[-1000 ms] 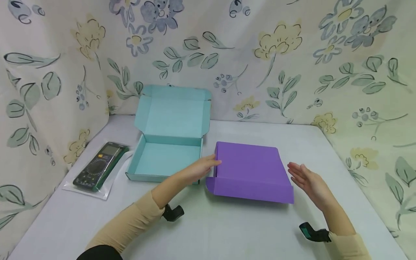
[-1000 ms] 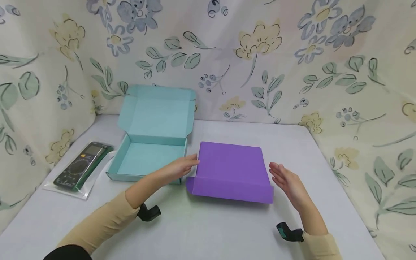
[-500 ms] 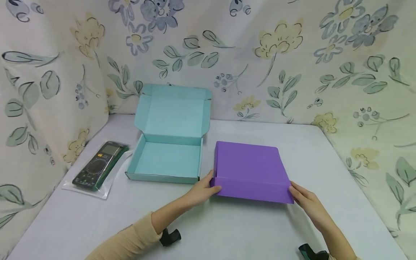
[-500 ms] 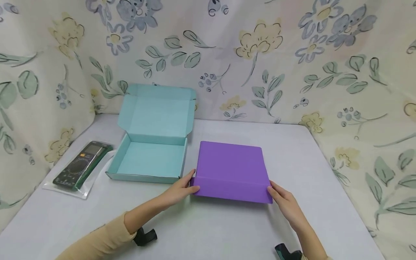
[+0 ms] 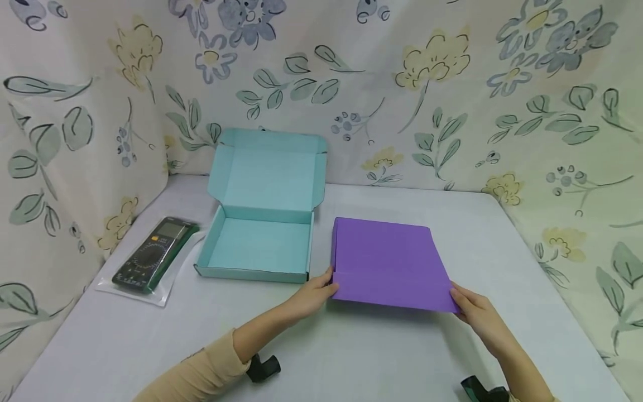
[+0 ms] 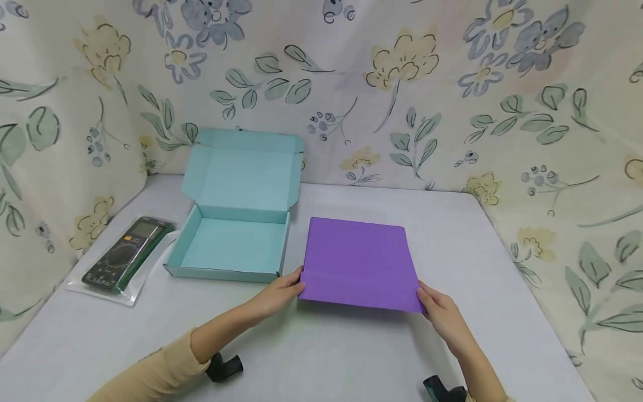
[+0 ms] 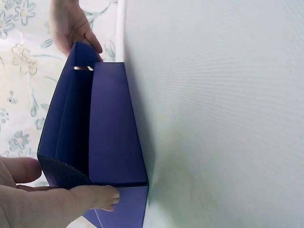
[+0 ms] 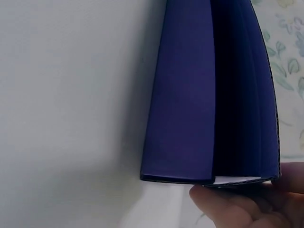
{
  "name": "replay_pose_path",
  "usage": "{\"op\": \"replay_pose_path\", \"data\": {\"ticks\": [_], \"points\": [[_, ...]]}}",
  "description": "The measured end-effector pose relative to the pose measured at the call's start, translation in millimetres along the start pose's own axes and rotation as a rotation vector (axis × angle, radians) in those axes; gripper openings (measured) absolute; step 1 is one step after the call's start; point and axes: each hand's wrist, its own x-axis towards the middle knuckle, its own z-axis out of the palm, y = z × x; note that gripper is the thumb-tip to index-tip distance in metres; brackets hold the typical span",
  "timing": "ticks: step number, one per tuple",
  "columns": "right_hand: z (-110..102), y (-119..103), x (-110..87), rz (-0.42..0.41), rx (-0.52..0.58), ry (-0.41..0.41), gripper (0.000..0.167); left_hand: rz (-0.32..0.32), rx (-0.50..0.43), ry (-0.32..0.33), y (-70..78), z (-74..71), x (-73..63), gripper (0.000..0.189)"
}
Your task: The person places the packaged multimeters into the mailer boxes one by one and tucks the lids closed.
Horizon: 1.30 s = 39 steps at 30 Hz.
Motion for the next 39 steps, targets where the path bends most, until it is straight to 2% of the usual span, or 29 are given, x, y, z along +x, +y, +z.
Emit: {"op": "replay_pose_path", "data": {"ticks": [11, 21, 30, 34, 39], "points": [[-2.2, -8.2, -2.9, -0.02, -0.016, 0.001, 0.049, -0.035, 0.012, 0.013, 9.9, 2.2, -7.7, 0.054], [-1.3, -11.6, -2.2, -0.013, -0.002, -0.012, 0.049, -0.046, 0.104, 0.07, 11.6, 5.4, -12.7, 0.053], [0.5, -12.1, -1.9, -0.004, -0.011, -0.002, 0.048, -0.009, 0.162, 0.067, 7.7, 6.9, -12.8, 0.054], [-0.5, -11.7, -1.7, -0.01, -0.016, 0.004, 0.049, -0.001, 0.13, 0.052, 6.4, 5.4, -10.3, 0.054], [-2.3, -9.8, -3.0, -0.002, -0.003, -0.013, 0.051, -0.017, 0.0, -0.034, 4.2, 1.3, -8.6, 0.055]]}}
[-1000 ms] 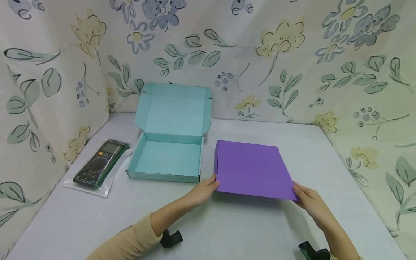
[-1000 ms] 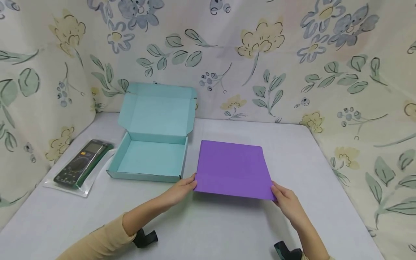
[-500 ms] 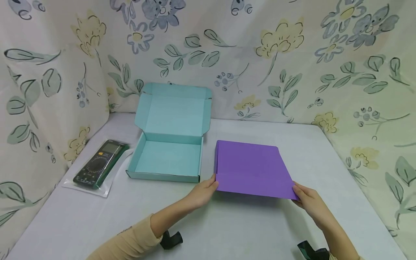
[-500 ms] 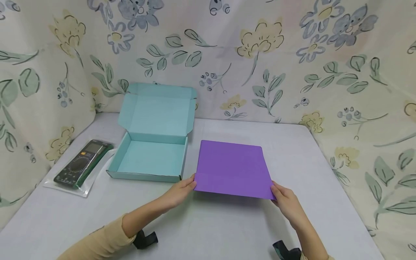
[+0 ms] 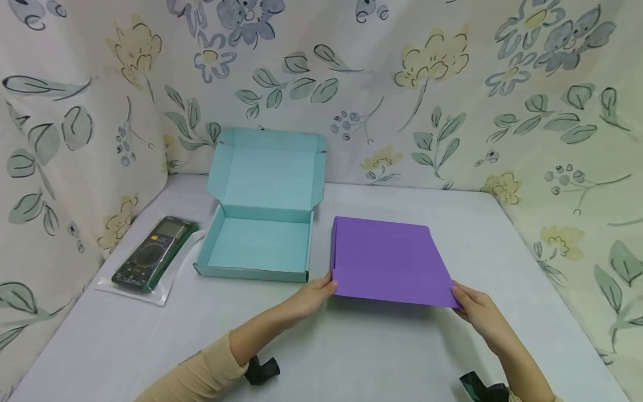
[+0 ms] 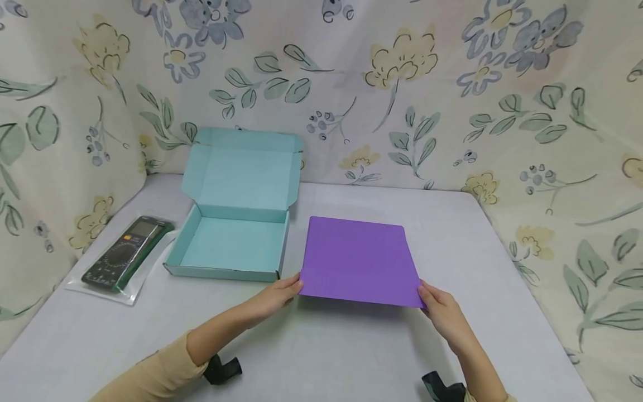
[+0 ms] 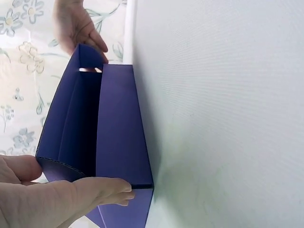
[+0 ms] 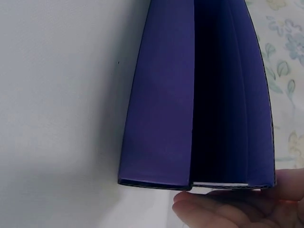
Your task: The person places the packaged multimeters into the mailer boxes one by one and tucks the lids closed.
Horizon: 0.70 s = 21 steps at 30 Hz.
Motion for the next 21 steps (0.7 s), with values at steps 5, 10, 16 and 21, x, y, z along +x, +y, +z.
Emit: {"op": "replay_pose_path", "data": {"ticks": [5, 10, 16, 21], "points": [[-0.2, 1.6, 2.2, 0.029, 0.036, -0.014, 0.049, -0.028, -0.048, -0.047, -0.2, -1.7, -0.3, 0.056], [0.0, 1.7, 6.0, 0.057, 0.047, -0.011, 0.048, -0.078, -0.047, -0.011, 5.3, 0.8, 0.2, 0.056], [1.0, 0.7, 6.1, 0.081, 0.063, 0.011, 0.046, -0.052, -0.058, -0.012, 6.5, 3.1, 0.1, 0.052], [-0.2, 1.0, 5.7, 0.076, 0.05, 0.01, 0.047, -0.016, -0.096, -0.048, 2.4, 1.6, 0.4, 0.051]]}}
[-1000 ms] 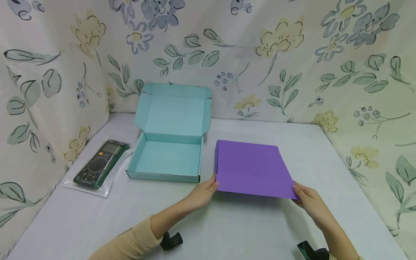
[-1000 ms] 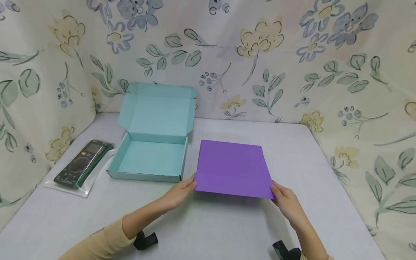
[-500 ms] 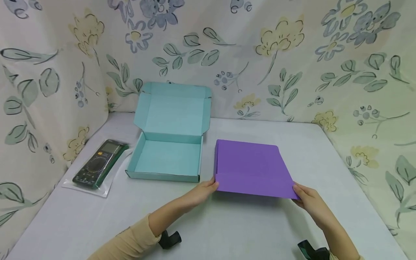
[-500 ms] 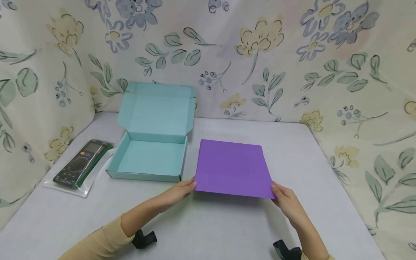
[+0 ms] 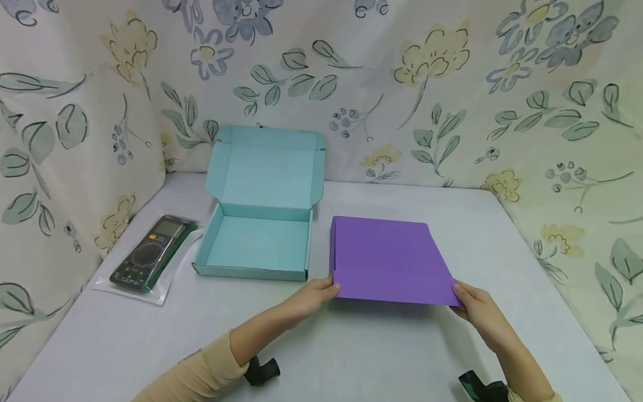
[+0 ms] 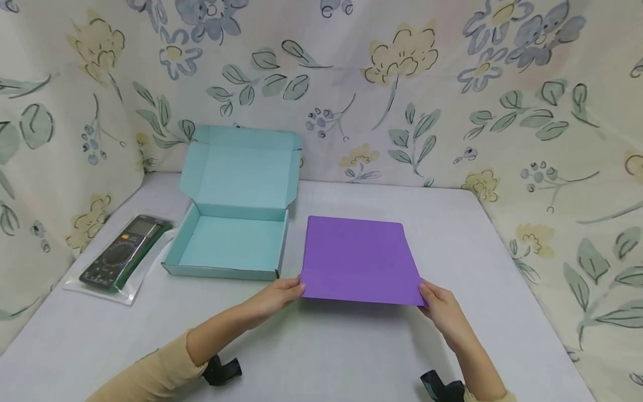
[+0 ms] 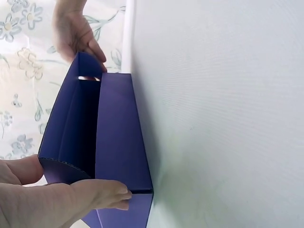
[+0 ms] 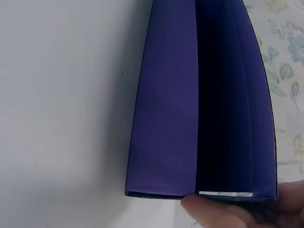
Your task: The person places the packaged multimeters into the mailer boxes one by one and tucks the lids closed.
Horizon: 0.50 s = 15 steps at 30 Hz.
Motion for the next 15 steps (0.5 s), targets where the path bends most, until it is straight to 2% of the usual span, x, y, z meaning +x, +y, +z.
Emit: {"op": "replay_pose_path", "data": {"ticks": [7, 15], "points": [[1.6, -3.5, 0.4, -0.001, -0.03, 0.036, 0.045, 0.042, 0.035, -0.02, -3.8, -4.0, 3.0, 0.052], [1.5, -4.9, 0.5, 0.008, -0.031, 0.04, 0.043, 0.036, 0.033, -0.002, -6.4, -9.8, 5.8, 0.058]]}}
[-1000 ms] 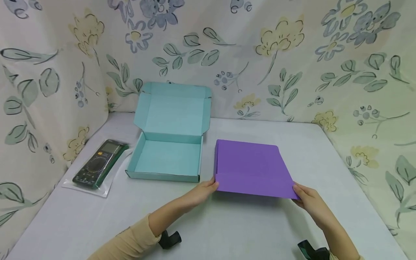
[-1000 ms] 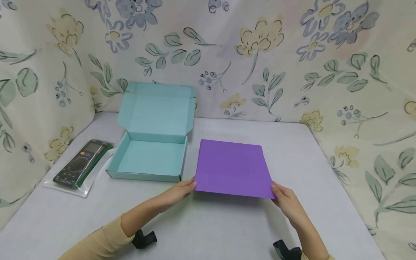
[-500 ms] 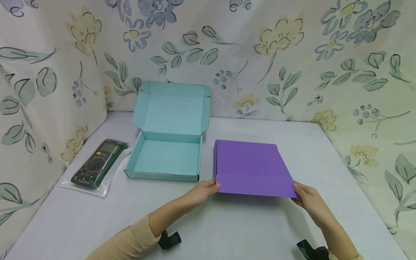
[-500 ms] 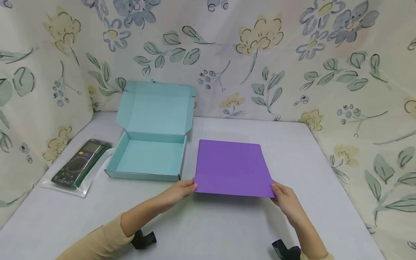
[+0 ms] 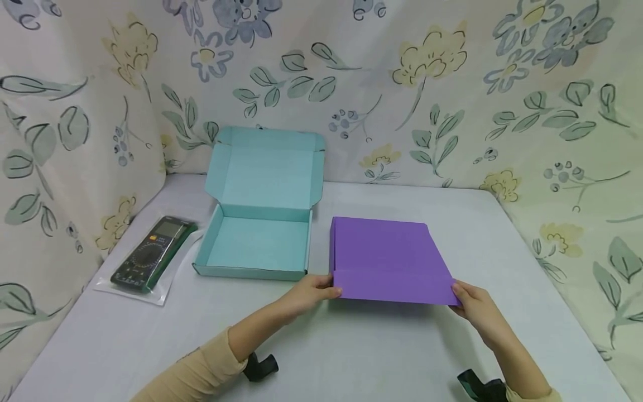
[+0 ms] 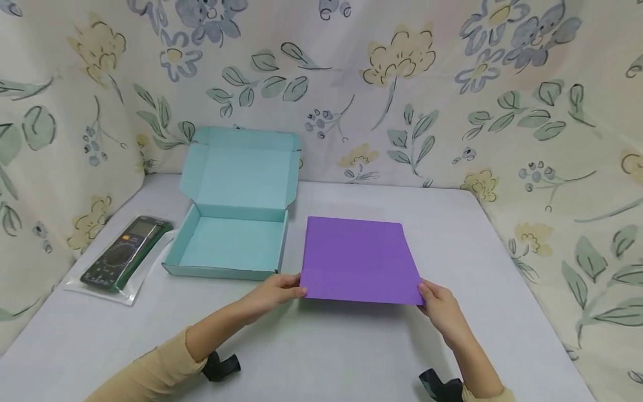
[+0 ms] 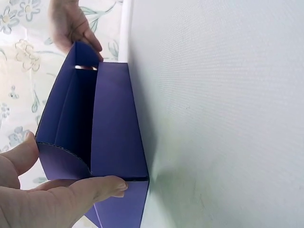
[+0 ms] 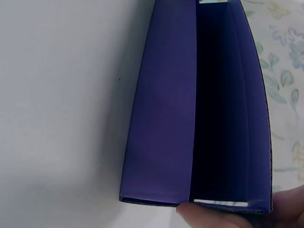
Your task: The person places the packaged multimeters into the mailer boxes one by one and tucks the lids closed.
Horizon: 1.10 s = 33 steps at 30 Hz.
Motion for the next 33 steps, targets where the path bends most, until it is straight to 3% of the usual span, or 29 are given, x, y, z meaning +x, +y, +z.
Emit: {"op": "replay_pose_path", "data": {"ticks": [4, 12, 17, 22, 26, 33], "points": [[-2.4, 1.6, 0.5, 0.0, 0.021, -0.024, 0.044, 0.008, -0.005, 0.002, -2.8, -0.4, 0.6, 0.059], [-5.7, 4.9, 1.0, 0.006, 0.053, -0.044, 0.046, 0.024, 0.115, 0.05, -8.7, 1.2, 1.6, 0.067], [-6.0, 5.3, 1.7, 0.009, 0.067, -0.052, 0.047, 0.024, 0.123, 0.034, -9.5, -0.4, 1.2, 0.07], [-5.4, 5.2, 1.0, 0.02, 0.074, -0.054, 0.046, 0.053, 0.204, 0.019, -8.7, 1.8, -1.8, 0.066], [-4.8, 4.2, 0.9, 0.021, 0.078, -0.048, 0.046, 0.106, 0.314, 0.068, -5.9, 6.8, -5.1, 0.058], [-4.8, 3.8, 0.3, -0.012, -0.002, -0.027, 0.046, 0.137, 0.352, 0.099, -1.8, 11.1, -7.1, 0.049]]}}
